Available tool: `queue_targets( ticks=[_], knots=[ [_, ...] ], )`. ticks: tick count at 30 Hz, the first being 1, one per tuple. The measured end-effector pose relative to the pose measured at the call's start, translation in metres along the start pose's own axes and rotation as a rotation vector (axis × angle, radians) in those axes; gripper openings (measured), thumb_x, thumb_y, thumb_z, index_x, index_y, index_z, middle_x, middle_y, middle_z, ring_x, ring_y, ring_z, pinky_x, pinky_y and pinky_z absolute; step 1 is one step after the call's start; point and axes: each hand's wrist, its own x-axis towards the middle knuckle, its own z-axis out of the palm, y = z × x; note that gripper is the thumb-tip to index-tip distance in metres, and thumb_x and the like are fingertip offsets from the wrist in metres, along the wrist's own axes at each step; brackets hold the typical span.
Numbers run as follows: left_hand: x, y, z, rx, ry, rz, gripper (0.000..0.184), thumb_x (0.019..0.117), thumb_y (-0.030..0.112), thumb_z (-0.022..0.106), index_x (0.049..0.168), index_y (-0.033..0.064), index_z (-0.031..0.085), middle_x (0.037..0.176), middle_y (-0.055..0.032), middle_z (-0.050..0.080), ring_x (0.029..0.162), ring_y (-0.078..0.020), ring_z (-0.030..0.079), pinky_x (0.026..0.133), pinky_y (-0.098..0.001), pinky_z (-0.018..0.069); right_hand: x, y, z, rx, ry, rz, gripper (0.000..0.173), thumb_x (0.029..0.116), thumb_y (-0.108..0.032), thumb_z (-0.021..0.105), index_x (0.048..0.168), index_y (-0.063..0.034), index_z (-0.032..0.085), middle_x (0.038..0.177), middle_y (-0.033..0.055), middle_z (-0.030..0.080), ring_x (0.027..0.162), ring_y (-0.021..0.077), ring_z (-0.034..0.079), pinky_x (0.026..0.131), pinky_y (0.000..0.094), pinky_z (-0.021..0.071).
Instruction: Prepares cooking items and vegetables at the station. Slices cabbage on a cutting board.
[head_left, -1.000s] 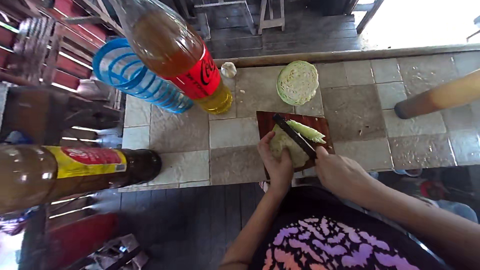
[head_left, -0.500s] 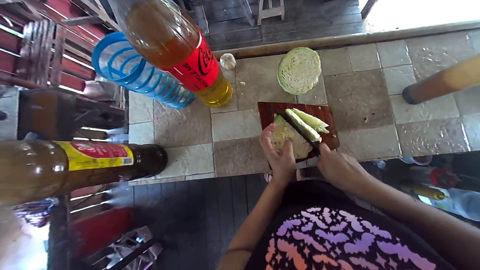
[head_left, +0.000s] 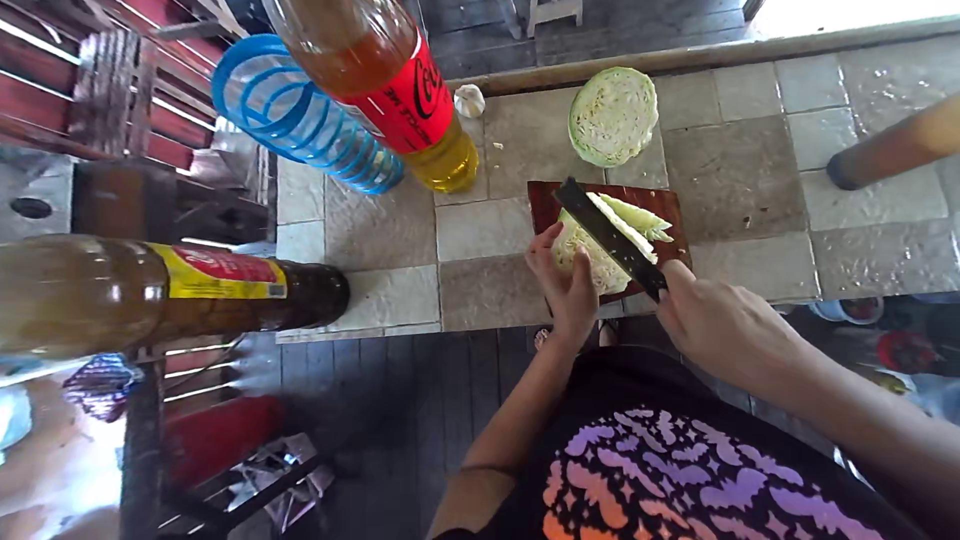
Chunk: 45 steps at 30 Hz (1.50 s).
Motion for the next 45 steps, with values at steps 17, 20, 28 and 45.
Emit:
queue_targets(
  ticks=[17,20,28,45],
  knots=[
    [0.001,-0.01,-0.002,-0.019,0.018,0.039,0.043,0.0943,0.008,0.058,0.137,0.0067,0.052,0.133,-0.011,0.048,0.122,-0.0168,0.051,0.098,-0.0319,0.05,0.034,-0.034,-0.008,-0.064,-0.249,0.183,0.029,0.1113,-0.018,0.038,0.13,-0.0002,0.049,0.105,0.024,0.066,0.105,0.0428,0.067,0.086,0.0565,0.0531],
    [0.0,-0.008,-0.004,0.033,0.025,0.03,0.042,0.0954,0.007,0.057,0.137,0.004,0.052,0.134,-0.0123,0.048,0.123,-0.0177,0.05,0.1,-0.0326,0.0487,0.017,-0.022,0.0,-0.062,-0.296,0.171,0.033,0.111,-0.017,0.033,0.135,0.004,0.044,0.106,0.028,0.065,0.104,0.0471,0.067,0.084,0.0594,0.0529],
    [-0.001,-0.004,-0.006,0.109,0.025,0.025,0.045,0.095,0.007,0.055,0.14,0.0016,0.048,0.138,-0.0146,0.049,0.125,-0.0186,0.051,0.101,-0.0329,0.0485,0.028,-0.009,0.027,0.003,-0.247,0.164,0.035,0.1117,-0.018,0.033,0.136,0.0041,0.044,0.109,0.0285,0.066,0.107,0.0466,0.067,0.088,0.0588,0.0531],
    [-0.004,-0.004,0.003,0.328,0.041,0.103,0.045,0.1069,0.014,0.043,0.149,-0.0012,0.04,0.145,-0.0238,0.043,0.129,-0.028,0.048,0.103,-0.0402,0.0467,0.001,0.0,0.015,0.012,-0.01,0.04,0.029,0.111,-0.02,0.034,0.12,0.0036,0.05,0.094,0.0251,0.066,0.095,0.0455,0.069,0.078,0.0583,0.0528]
  ],
)
